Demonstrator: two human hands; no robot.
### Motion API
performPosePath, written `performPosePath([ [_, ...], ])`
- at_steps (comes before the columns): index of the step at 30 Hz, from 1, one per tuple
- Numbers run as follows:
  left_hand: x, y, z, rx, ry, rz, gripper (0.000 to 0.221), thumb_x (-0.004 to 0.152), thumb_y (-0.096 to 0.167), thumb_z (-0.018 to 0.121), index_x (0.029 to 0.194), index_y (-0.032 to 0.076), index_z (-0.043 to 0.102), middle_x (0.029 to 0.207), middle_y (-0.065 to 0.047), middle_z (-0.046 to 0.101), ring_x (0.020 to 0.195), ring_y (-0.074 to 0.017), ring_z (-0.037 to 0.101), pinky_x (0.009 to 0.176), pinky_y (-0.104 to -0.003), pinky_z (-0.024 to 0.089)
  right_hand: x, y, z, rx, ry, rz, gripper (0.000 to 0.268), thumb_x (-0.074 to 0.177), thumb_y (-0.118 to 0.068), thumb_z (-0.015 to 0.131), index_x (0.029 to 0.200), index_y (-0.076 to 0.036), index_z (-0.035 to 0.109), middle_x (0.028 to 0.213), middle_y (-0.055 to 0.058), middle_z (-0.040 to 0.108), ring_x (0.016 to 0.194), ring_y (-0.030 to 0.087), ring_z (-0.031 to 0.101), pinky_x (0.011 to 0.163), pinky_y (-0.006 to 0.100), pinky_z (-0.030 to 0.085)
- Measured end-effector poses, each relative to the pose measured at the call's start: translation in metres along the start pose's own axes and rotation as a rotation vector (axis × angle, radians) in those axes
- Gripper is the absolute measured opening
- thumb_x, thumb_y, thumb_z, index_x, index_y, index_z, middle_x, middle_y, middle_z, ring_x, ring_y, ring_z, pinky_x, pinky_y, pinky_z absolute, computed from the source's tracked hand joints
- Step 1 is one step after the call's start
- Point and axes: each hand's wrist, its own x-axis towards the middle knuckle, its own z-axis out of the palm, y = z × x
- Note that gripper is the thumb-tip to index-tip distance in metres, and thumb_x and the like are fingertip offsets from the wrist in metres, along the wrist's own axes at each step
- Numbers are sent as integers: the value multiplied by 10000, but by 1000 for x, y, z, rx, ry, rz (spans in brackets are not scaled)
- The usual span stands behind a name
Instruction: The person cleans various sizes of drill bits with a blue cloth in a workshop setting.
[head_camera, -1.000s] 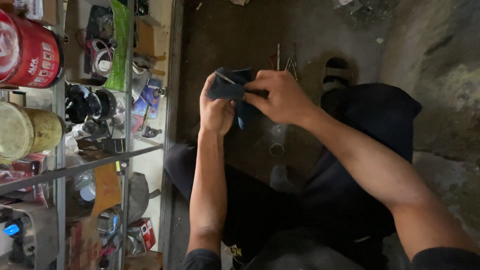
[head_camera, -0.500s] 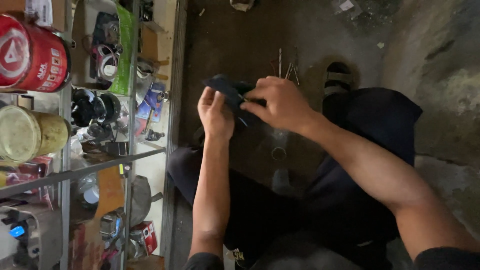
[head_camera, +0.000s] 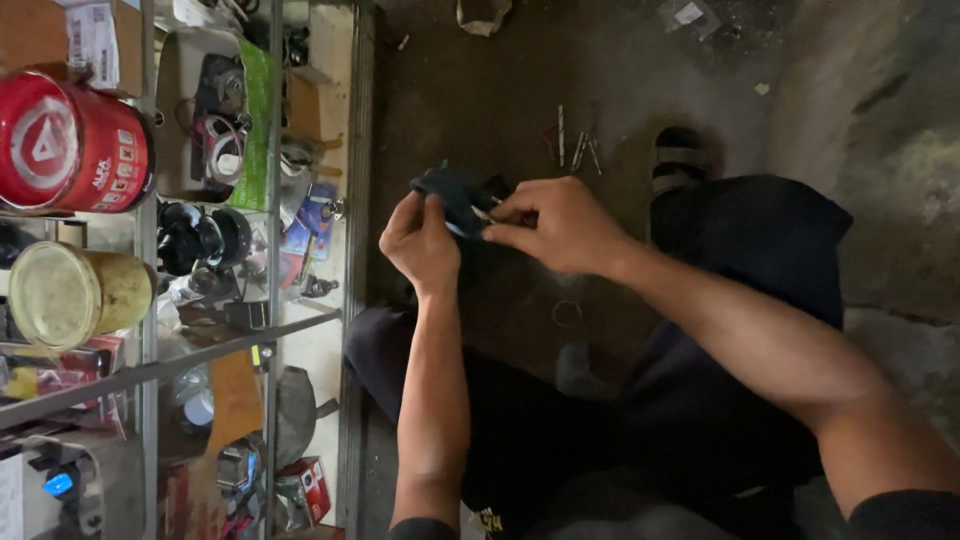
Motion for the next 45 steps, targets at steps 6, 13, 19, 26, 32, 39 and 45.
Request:
performPosePath([
  [6, 2, 4, 7, -890, -192, -439, 118, 1030, 62, 605, 1114, 0, 659, 999, -87, 716, 848, -184, 686, 740, -314, 568, 0, -6, 11, 104, 20, 89, 308, 872, -365, 787, 1013, -92, 811, 903, 81, 792, 767, 188, 757, 697, 329, 577],
  [13, -13, -5, 11, -1116, -352, -653, 95, 1073, 88, 581, 1126, 36, 641, 982, -98, 700, 874, -227, 693, 792, -373, 585, 6, -1, 13, 174, -42, 201, 341, 885, -406, 763, 1060, -118, 811, 921, 69, 805, 771, 180, 752, 701, 325, 560],
  [19, -13, 12, 6, -848, -538, -525, 195, 1049, 70, 588, 1198, -19, 677, 1116, -99, 729, 964, -180, 695, 889, -309, 565, 7, -15, -18, -34, -47, 202, 371, 823, -451, 800, 962, -109, 835, 842, 81, 797, 705, 193, 742, 692, 334, 568],
  [26, -31, 7, 13, -812, -793, -527, 176, 1077, 71, 610, 1178, -42, 699, 1074, -69, 733, 943, -125, 669, 865, -260, 535, 17, 7, -37, 153, 7, 90, 321, 945, -399, 703, 1088, -126, 795, 885, 28, 757, 740, 135, 707, 675, 305, 564],
  [32, -33, 14, 9, -798, -896, -583, 158, 1037, 37, 640, 1161, -41, 701, 1047, -71, 733, 905, -146, 684, 822, -299, 551, 11, 3, -41, 251, -57, 100, 276, 930, -363, 739, 1017, -113, 820, 880, 17, 769, 806, 117, 729, 760, 285, 577],
  [39, -30, 29, 10, -902, -854, -633, 162, 1018, -16, 610, 1146, -49, 705, 1040, -99, 745, 916, -185, 709, 841, -323, 575, 9, 2, -40, 305, 30, 48, 197, 948, -287, 750, 1012, -109, 807, 895, 9, 780, 804, 105, 749, 753, 267, 603],
  [45, -27, 27, 6, -995, -888, -683, 139, 1017, -7, 645, 1130, -45, 715, 1021, -108, 750, 886, -198, 707, 785, -334, 563, 10, 6, -41, 279, 43, -5, 158, 977, -225, 723, 1035, -98, 797, 903, 3, 756, 803, 103, 729, 730, 264, 589],
])
